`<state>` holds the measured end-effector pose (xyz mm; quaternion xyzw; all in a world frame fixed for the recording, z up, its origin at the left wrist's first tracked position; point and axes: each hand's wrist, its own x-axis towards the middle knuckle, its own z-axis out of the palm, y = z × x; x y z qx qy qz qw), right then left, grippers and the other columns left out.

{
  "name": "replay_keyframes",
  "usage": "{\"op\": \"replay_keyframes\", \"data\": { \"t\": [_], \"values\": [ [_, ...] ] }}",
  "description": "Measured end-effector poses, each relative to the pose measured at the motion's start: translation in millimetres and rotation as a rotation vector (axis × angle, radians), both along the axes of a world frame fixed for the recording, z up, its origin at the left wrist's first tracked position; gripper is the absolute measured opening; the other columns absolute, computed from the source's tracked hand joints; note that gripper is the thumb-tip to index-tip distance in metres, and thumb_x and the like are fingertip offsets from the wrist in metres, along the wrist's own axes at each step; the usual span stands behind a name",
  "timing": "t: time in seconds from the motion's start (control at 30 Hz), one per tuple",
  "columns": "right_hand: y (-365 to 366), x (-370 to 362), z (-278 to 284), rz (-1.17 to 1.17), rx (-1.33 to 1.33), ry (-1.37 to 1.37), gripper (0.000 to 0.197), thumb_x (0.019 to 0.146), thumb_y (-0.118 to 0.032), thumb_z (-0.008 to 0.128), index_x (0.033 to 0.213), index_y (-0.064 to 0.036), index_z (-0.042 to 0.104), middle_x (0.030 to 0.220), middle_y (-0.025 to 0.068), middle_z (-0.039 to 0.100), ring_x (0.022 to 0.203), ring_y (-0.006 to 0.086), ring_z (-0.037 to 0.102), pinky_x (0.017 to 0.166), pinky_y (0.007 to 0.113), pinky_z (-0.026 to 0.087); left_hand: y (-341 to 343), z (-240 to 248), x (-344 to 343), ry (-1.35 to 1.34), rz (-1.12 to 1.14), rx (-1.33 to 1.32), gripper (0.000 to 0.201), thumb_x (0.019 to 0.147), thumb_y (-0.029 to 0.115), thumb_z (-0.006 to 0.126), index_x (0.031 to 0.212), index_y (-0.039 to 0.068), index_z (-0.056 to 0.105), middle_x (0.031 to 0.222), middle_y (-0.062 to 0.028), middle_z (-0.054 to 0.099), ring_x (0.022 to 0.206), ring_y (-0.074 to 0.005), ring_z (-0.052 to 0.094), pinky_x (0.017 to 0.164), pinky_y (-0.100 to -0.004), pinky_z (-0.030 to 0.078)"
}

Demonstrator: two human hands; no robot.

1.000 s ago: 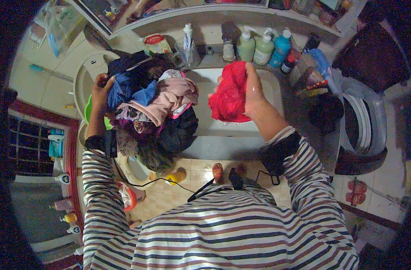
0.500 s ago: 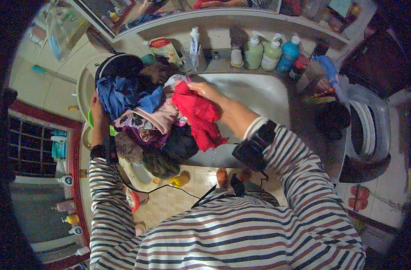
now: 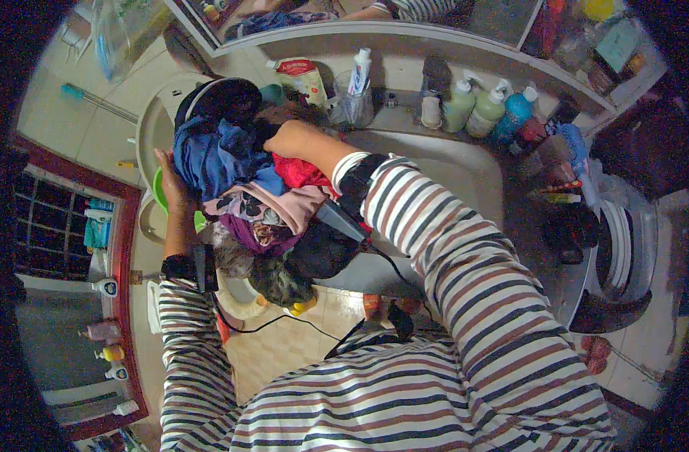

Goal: The person hand-washes multiple small garments in a bathroom sink. They wet, rub, rinse, and wring each item individually, then place the washed pieces into a nearby washing machine. The sequence includes handling a gray cloth, a red item, a black item, and a blue item.

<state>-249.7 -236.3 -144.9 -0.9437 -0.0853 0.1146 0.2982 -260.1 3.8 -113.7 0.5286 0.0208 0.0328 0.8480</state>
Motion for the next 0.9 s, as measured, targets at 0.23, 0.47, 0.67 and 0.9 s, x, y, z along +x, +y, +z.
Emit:
{"op": "replay_keyframes", "data": {
  "t": [0.23, 0.47, 0.67, 0.9],
  "values": [
    [13.2, 20.8, -15.7, 0.317, -0.308, -0.124, 0.035, 0.076, -0.028, 0.047, 0.092, -0.0012, 0.063, 0.097, 0.021, 0.059, 0.087, 0.0361, 0.058, 0.077, 0.042, 0.045, -33.3, 21.3, -22.5, -0.447, -0.095, 1.301, 0.079, 0.063, 0.045, 0.072, 0.114, -0.002, 0.036, 0.102, -0.021, 0.048, 0.097, -0.0311, 0.049, 0.087, -0.036, 0.038],
    [14.8, 27.8, -24.3, 0.305, -0.252, -0.146, 0.027, 0.073, -0.017, 0.046, 0.087, -0.0024, 0.064, 0.09, 0.0193, 0.061, 0.083, 0.0353, 0.059, 0.073, 0.043, 0.046, -31.9, 11.8, -19.0, -0.528, -0.055, 1.324, 0.055, 0.06, 0.022, 0.072, 0.102, 0.001, 0.042, 0.096, -0.0157, 0.05, 0.09, -0.0297, 0.052, 0.08, -0.0343, 0.041],
    [13.7, -0.5, -24.8, -0.118, -0.002, -0.192, 0.027, 0.078, -0.022, 0.047, 0.081, -0.0023, 0.066, 0.086, 0.021, 0.061, 0.082, 0.036, 0.059, 0.075, 0.043, 0.046, -17.6, 0.6, -17.7, -0.362, 0.221, 1.16, 0.041, 0.059, 0.013, 0.066, 0.092, 0.003, 0.044, 0.085, -0.01, 0.05, 0.079, -0.0194, 0.05, 0.076, -0.0287, 0.041],
    [-28.0, -44.3, -14.1, -0.339, 0.722, -0.332, 0.041, 0.08, -0.034, 0.057, 0.061, 0.0015, 0.054, 0.053, 0.0106, 0.05, 0.051, 0.0161, 0.041, 0.052, 0.035, 0.036, -6.8, -8.7, -17.3, -0.344, 0.254, 1.05, 0.041, 0.06, 0.011, 0.065, 0.093, 0.003, 0.043, 0.087, -0.0089, 0.05, 0.079, -0.0176, 0.049, 0.076, -0.0272, 0.041]
  ]
}}
